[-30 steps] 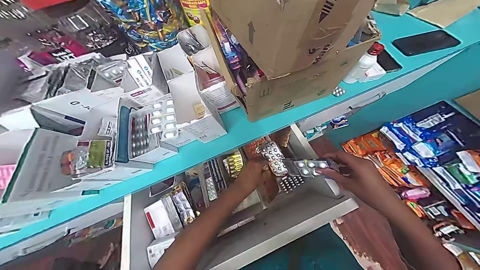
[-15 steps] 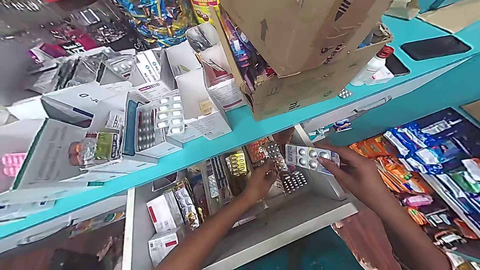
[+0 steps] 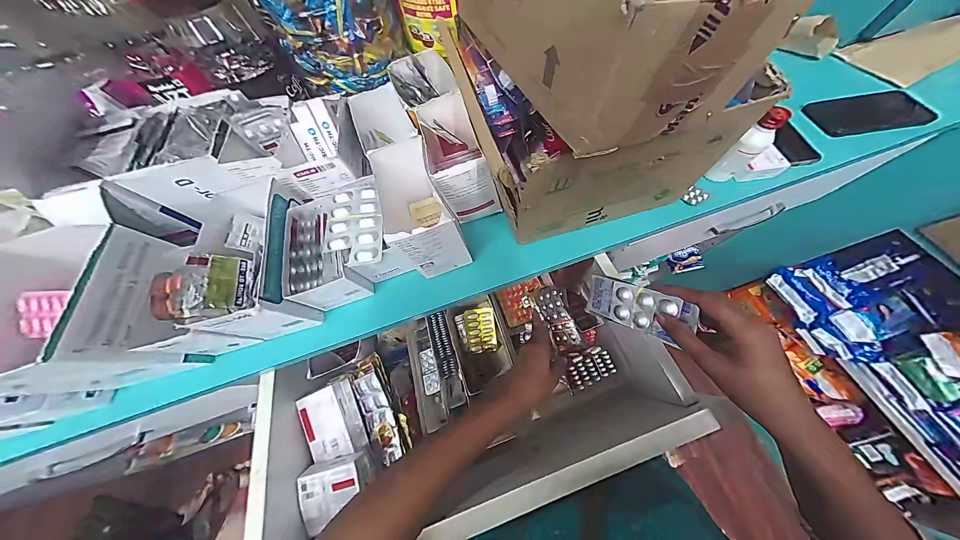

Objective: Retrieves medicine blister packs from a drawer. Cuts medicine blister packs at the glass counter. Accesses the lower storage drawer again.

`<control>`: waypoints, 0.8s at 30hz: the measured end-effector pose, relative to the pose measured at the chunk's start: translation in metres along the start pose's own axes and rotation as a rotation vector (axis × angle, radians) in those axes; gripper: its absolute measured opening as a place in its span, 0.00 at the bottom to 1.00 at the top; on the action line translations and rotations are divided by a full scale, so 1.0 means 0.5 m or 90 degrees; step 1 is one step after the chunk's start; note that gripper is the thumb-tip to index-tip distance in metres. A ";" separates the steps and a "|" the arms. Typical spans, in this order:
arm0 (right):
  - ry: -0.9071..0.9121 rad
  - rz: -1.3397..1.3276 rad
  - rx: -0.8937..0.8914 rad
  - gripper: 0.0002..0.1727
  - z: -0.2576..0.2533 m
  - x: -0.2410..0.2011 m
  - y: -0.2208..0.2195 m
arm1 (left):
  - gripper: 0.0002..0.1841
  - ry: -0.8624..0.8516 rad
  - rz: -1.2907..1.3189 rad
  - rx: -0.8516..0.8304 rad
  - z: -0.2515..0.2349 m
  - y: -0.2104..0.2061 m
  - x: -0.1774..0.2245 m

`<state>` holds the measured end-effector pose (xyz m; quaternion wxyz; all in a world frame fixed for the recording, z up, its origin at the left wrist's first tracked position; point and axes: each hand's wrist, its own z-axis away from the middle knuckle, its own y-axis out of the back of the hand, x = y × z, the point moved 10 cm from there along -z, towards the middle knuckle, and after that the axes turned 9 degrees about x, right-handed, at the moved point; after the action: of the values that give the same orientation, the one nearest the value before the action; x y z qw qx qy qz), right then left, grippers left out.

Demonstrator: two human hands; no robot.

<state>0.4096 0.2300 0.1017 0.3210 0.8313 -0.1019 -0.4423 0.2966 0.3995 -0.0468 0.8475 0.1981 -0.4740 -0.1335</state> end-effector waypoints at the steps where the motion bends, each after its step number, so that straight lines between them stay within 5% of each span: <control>1: -0.004 -0.006 -0.008 0.21 0.004 -0.001 -0.003 | 0.49 0.007 0.003 -0.005 -0.002 0.000 -0.004; 6: -0.011 -0.014 -0.017 0.21 0.015 -0.005 -0.006 | 0.45 0.020 0.052 0.009 0.012 0.044 -0.006; 14: 0.032 -0.025 -0.128 0.20 0.041 -0.056 -0.076 | 0.37 0.013 0.099 0.087 0.091 0.231 -0.008; 19: 0.235 0.106 -0.234 0.18 0.078 -0.145 -0.203 | 0.33 -0.028 -0.025 0.122 0.152 0.261 -0.034; 21: 0.309 0.192 -0.368 0.22 0.123 -0.158 -0.261 | 0.33 -0.015 -0.052 0.127 0.169 0.259 -0.050; 24: 0.246 0.178 -0.728 0.22 0.179 -0.144 -0.319 | 0.32 -0.023 -0.045 0.144 0.191 0.260 -0.058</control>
<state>0.2775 0.3463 0.0146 0.7832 0.5717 0.1030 -0.2217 0.2050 0.5068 0.0364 0.8057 0.3068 -0.4939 -0.1127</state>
